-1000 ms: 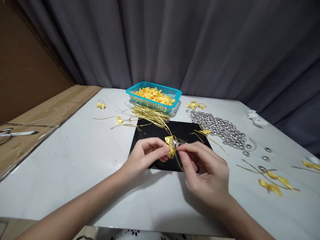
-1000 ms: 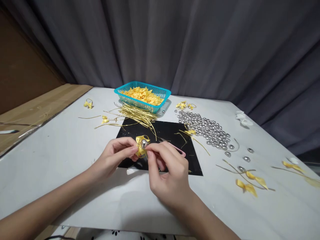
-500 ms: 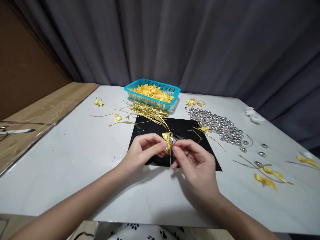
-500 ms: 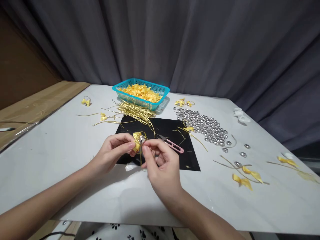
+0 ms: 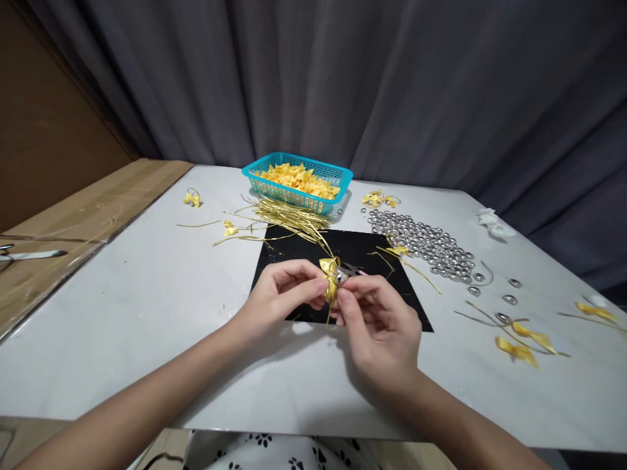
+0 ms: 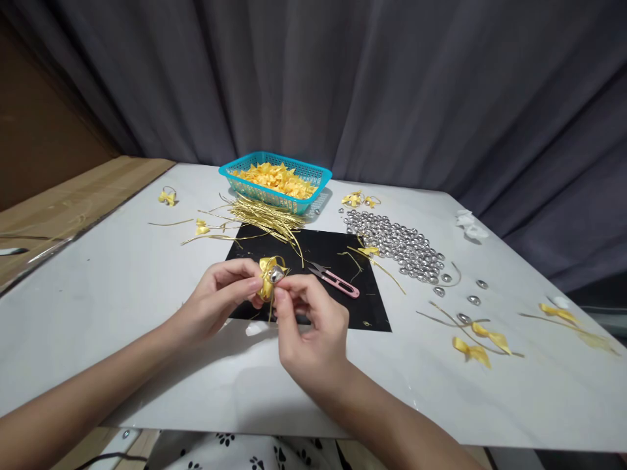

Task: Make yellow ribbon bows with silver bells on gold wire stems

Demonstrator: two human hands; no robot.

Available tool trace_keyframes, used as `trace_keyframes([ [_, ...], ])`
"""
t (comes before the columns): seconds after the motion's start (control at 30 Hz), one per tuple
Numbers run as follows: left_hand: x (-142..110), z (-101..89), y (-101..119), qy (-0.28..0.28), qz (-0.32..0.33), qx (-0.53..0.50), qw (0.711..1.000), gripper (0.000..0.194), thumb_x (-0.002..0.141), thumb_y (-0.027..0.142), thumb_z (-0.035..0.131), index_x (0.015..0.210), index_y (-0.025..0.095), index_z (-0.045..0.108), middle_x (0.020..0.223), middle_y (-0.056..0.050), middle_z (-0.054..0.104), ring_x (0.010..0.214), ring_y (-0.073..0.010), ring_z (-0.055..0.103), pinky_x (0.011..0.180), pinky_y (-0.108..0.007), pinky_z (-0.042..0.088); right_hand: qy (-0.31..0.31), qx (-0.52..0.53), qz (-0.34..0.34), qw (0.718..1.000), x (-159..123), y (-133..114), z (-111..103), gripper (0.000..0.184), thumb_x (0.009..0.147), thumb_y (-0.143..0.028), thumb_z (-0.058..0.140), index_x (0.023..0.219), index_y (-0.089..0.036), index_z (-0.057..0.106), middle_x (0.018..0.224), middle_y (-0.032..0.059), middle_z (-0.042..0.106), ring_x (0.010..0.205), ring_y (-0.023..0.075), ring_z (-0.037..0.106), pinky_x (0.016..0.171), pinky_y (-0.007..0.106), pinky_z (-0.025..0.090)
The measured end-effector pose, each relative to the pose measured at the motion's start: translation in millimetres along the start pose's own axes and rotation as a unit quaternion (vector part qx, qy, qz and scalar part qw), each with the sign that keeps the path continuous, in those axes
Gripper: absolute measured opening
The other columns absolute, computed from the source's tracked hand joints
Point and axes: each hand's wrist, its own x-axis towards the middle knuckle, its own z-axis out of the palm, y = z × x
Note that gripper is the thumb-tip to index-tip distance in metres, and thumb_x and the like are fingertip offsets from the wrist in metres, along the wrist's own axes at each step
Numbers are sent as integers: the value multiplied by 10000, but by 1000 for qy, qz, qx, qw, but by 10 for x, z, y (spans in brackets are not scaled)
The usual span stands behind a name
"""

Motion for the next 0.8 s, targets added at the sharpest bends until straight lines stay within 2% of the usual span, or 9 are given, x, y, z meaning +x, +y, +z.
trace_keyframes([
  [0.47, -6, -9, -20, -20, -4, 0, 1000, 146, 751, 270, 662, 666, 161, 616, 635, 25, 584, 570, -72, 520, 570, -195, 434, -17, 1, -32, 999, -12, 22, 12, 109, 845, -93, 473, 842, -196, 509, 616, -31, 527, 472, 71, 517, 449, 174, 477],
  [0.8, 7, 32, 50, -3, 13, 56, 998, 137, 738, 221, 637, 633, 152, 582, 607, 26, 552, 530, -71, 496, 532, -197, 437, -22, 50, 27, 998, -2, 32, 43, 88, 842, -119, 474, 839, -199, 509, 626, -32, 558, 453, 64, 532, 429, 156, 494],
])
